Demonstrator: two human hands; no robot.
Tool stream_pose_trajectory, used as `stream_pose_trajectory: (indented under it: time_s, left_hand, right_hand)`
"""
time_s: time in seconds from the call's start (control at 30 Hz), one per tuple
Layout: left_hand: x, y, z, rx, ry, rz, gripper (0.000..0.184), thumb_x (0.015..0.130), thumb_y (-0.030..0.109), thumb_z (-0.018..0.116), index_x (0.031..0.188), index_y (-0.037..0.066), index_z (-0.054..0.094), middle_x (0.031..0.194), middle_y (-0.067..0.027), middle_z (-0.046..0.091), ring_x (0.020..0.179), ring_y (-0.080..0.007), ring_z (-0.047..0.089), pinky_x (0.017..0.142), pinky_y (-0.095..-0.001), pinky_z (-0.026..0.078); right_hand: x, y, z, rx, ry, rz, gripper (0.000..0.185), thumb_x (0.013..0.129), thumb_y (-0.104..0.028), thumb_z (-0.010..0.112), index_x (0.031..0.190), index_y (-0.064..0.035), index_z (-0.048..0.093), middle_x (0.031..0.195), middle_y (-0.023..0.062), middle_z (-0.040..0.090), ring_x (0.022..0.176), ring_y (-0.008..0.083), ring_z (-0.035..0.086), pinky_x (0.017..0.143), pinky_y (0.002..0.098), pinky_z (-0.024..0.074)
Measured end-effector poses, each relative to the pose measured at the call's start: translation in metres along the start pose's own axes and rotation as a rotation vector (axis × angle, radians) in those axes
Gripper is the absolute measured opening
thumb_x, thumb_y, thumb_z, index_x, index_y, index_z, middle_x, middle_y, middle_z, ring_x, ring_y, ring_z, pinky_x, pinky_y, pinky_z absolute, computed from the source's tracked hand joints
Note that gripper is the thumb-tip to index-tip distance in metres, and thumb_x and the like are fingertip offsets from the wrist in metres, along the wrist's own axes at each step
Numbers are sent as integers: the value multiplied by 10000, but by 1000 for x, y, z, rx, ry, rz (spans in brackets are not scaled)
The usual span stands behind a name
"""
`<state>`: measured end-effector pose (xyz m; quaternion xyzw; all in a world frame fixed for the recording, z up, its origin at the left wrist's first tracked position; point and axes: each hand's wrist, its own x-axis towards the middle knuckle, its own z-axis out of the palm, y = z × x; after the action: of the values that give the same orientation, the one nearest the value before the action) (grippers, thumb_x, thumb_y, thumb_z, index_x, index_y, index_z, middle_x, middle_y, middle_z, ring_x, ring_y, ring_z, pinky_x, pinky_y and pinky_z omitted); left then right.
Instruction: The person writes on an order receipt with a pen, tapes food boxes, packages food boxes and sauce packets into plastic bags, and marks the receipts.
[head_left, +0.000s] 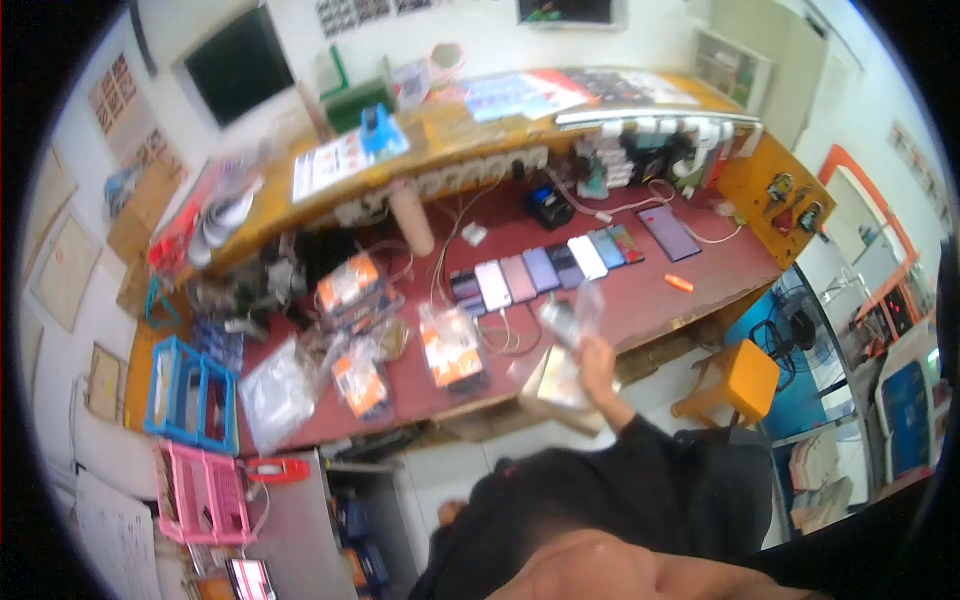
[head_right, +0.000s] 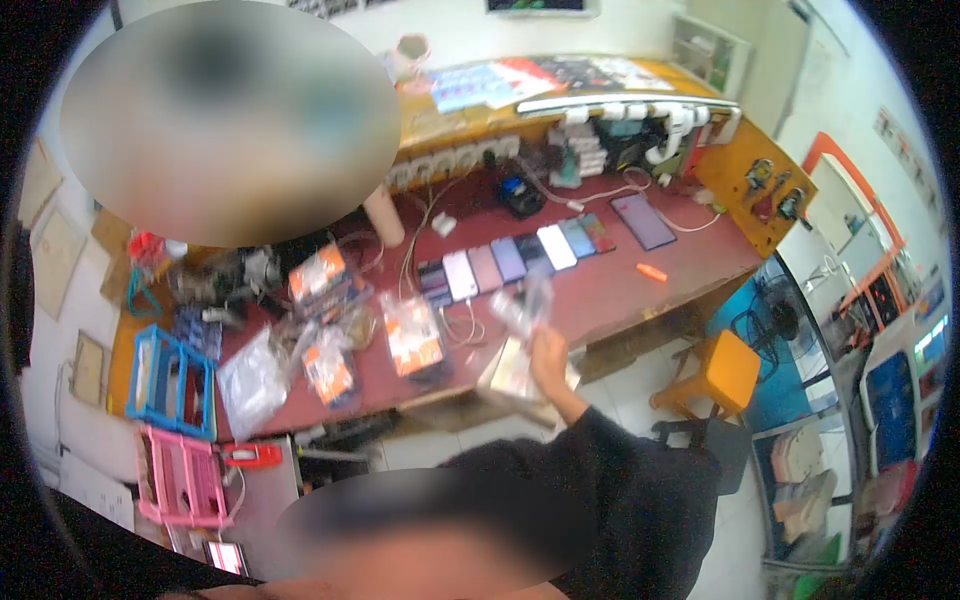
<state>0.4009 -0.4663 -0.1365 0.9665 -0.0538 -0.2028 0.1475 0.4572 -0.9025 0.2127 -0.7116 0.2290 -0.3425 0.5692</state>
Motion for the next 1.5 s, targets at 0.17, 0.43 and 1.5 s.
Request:
stream_pose_trajectory:
  time_s: [0.17,0.43,1.5]
  left_hand:
    - [5,66,-68,-583,72,-146,225,836,243,624,823,28,688,667,-143,648,573,-249,641,568,-377,507]
    - [77,192,-213,-792,863,50,322,837,231,677,1077,24,620,940,-136,632,874,-236,589,750,-332,449]
    - [162,197,-302,-467,1210,-176,506,933,217,564,1318,-55,379,1280,-223,406,1104,-327,466,980,-417,352]
  right_hand:
    - [46,10,2,73,65,5,267,969,-180,451,838,0,600,676,8,542,610,77,470,544,241,359]
    - [113,39,41,331,-106,234,241,967,-156,454,864,11,594,709,15,558,616,77,470,553,224,356]
    - [85,76,215,249,-881,86,696,806,-170,702,1379,-53,325,1289,175,441,1072,267,524,886,373,449]
